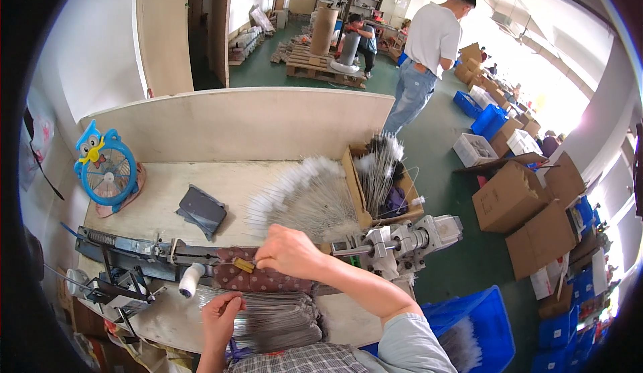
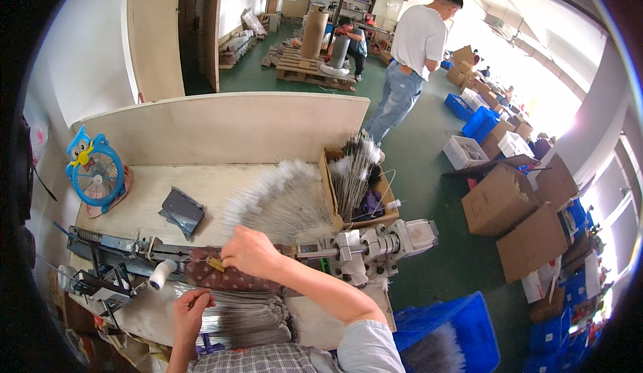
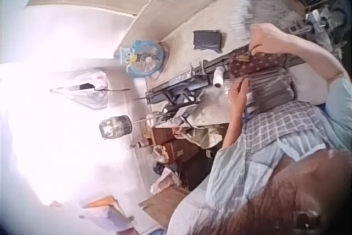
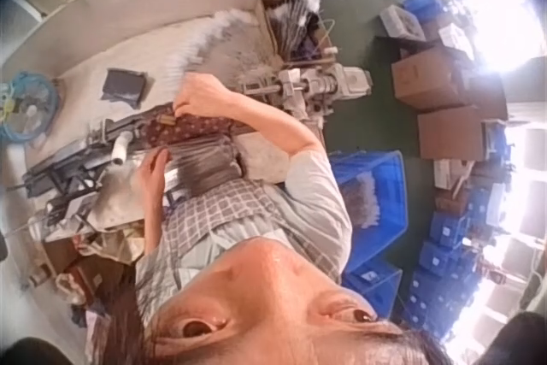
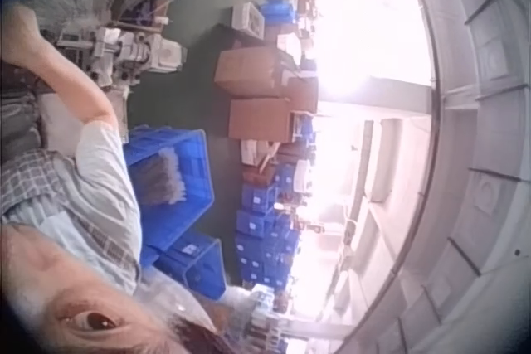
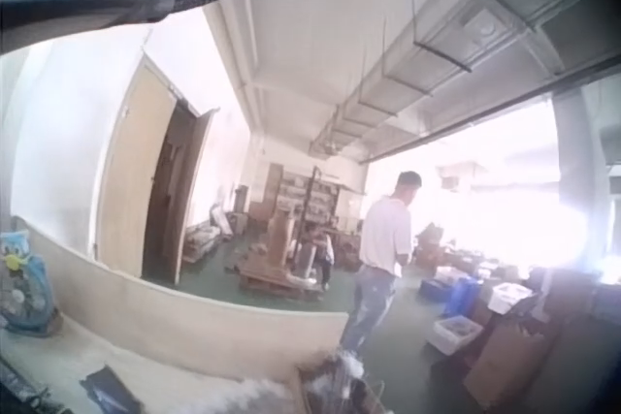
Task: The recorder is assembling or processing small hygiene or medical-related product components using a specialized workstation.
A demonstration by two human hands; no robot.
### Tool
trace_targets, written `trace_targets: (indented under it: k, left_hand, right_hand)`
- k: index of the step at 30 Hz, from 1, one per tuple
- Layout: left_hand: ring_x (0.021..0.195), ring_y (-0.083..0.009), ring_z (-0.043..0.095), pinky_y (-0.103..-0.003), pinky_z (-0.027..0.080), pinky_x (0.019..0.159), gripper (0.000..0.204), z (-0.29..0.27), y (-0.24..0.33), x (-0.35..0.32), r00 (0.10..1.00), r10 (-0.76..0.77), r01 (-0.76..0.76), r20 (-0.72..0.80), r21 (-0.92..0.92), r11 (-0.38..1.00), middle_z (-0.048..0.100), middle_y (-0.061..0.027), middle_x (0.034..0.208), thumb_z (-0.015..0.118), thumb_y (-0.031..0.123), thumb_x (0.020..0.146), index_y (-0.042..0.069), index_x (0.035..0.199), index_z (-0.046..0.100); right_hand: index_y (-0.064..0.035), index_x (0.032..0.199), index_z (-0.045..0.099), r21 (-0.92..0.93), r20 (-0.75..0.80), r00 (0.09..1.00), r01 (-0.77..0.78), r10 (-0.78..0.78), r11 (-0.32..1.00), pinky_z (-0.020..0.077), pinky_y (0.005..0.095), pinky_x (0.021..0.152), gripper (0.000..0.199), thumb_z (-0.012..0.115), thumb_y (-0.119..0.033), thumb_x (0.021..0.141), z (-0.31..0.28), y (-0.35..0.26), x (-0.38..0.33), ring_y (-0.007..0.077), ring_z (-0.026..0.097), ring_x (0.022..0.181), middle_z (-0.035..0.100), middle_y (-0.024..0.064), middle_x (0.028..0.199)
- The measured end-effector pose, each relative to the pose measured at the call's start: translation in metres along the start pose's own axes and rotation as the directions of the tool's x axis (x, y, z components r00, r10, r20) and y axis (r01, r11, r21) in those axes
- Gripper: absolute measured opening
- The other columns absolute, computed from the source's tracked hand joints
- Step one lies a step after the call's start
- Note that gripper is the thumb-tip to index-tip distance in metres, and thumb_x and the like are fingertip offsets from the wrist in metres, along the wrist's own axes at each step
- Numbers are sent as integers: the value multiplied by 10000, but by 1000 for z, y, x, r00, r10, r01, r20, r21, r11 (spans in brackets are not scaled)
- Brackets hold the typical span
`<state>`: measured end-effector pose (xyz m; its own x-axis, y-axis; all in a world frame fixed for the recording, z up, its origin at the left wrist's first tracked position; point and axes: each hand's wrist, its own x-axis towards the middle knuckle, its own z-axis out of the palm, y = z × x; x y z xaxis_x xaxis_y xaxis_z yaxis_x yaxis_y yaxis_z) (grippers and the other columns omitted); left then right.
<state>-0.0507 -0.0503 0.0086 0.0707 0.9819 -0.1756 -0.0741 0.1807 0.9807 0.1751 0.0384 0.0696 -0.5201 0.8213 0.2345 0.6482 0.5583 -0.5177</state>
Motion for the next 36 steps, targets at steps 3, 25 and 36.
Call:
trace_targets:
  k: [3, 25, 36]
  left_hand:
    - [712, -137, 618, -252, 505, 664, 158, -19, -4, 5, 999, -15, 13, -28, -99, 995, 655, -98, 803, 584, 56, 858, -50, 966, 628]
    - [523, -151, 557, -289, 431, 457, 333, -18, 25, 33, 956, -292, 236, 39, -695, 679, 574, -15, 642, 559, 451, 857, 119, 874, 559]
    - [456, -110, 450, -258, 369, 460, 495, -55, 30, 32, 918, -390, 247, 75, -876, 414, 512, 19, 524, 478, 547, 869, 104, 715, 638]
  right_hand:
    - [-133, 770, 701, -1, -18, 1000, -24, 23, 1000, 473, 368, 725, 128, 660, -247, 732, 27, -13, 28, 235, 543, 851, 632, 12, 731]
    - [-73, 636, 644, -207, -68, 998, -29, 15, 978, 477, 377, 691, 117, 662, -185, 663, 74, -33, 61, 249, 546, 835, 616, 45, 678]
    - [-61, 640, 664, -292, -64, 998, -47, 30, 955, 502, 387, 655, 128, 691, -186, 636, 75, -39, 65, 262, 580, 838, 620, 82, 663]
